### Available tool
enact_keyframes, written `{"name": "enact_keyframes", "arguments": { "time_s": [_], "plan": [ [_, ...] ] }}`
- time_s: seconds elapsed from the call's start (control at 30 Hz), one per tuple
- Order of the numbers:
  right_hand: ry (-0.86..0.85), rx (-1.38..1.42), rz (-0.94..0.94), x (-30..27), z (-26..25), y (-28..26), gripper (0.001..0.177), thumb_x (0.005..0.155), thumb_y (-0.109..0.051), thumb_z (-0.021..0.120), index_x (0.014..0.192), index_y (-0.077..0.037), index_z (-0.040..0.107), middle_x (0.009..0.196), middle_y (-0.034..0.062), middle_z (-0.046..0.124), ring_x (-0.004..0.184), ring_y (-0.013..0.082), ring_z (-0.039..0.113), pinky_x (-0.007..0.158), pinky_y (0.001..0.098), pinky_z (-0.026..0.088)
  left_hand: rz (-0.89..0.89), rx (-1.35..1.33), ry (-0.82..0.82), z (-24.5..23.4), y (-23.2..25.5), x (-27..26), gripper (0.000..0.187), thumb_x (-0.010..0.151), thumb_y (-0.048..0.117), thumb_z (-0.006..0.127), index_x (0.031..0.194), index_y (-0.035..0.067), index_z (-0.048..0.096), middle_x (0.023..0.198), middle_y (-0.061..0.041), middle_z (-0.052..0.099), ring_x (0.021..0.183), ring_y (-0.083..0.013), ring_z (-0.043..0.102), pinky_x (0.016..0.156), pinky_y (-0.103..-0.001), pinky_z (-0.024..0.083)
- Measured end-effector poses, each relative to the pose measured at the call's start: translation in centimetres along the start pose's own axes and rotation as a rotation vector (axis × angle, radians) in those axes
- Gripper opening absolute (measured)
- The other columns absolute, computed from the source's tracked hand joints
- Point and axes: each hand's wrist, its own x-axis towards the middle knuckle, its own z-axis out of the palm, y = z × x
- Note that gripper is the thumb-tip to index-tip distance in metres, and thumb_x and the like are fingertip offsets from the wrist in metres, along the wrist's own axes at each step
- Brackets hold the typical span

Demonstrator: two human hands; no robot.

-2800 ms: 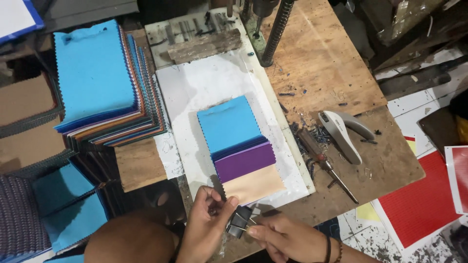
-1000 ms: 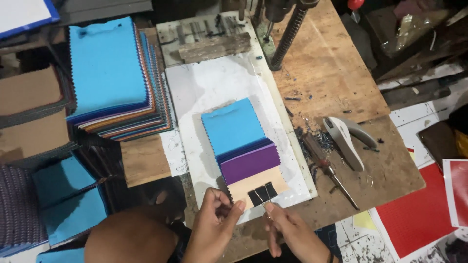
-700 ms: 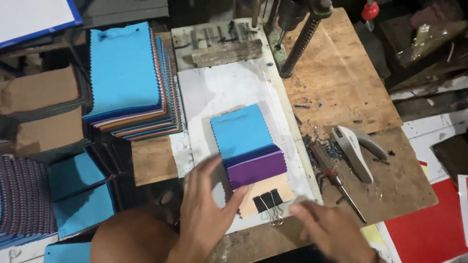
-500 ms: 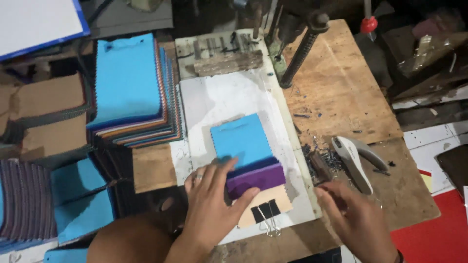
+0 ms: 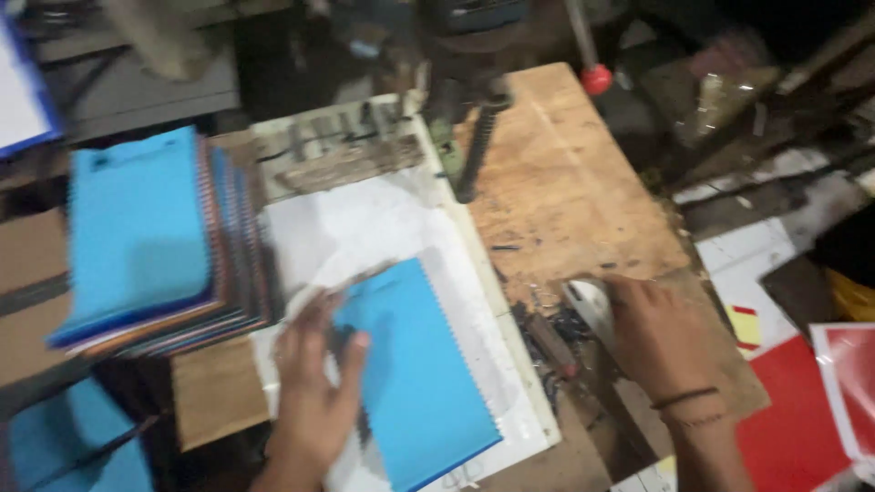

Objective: The person uses a drill press to make holes in stacks of colorful fabric pieces. They align the fabric under the drill bit, operate the lever to drill, and then use a stapler to secure the layers together. The person also uses binder clips to hold the fabric stacks in place during the process.

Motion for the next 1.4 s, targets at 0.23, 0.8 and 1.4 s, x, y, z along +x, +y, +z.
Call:
{"name": "enact_keyframes", "arguments": {
  "time_s": [0.23, 0.8, 1.4],
  "plan": [
    [-0.214, 0.208, 0.111, 1.9, -1.1, 0.4, 0.043, 0.093, -0.013, 0.054, 0.133, -0.023, 0.064, 0.100, 0.0155, 0.067, 0.088, 0.0410, 0.064, 0.070, 0.0529, 0.050, -0.570, -0.028, -0.151, 0.4, 0.1, 4.0, 0.053, 0.096, 0.049, 0.048, 0.138, 0.021, 0.064, 0.144, -0.002, 0.064, 0.138, -0.0196, 0.054, 0.114, -0.036, 0.038],
    [-0.445, 0.491, -0.049, 3.7, -12.6, -15.5, 0.054, 0.089, -0.042, 0.057, 0.143, -0.034, 0.053, 0.129, -0.0060, 0.073, 0.097, 0.0218, 0.079, 0.077, 0.0420, 0.056, -0.349, -0.163, -0.186, -1.7, -2.3, 1.1, 0.041, 0.100, 0.041, 0.050, 0.128, 0.021, 0.073, 0.129, -0.005, 0.074, 0.121, -0.0211, 0.068, 0.090, -0.032, 0.057],
    [-0.581, -0.050, -0.298, 3.4, -10.9, -25.4, 0.051, 0.092, -0.055, 0.048, 0.143, -0.060, 0.045, 0.099, -0.0193, 0.072, 0.047, 0.0263, 0.070, 0.042, 0.0443, 0.055, -0.568, -0.427, -0.199, -3.8, -2.8, -3.5, 0.044, 0.091, 0.033, 0.068, 0.132, 0.018, 0.067, 0.127, -0.001, 0.069, 0.116, -0.0205, 0.066, 0.096, -0.037, 0.052]
  ]
}}
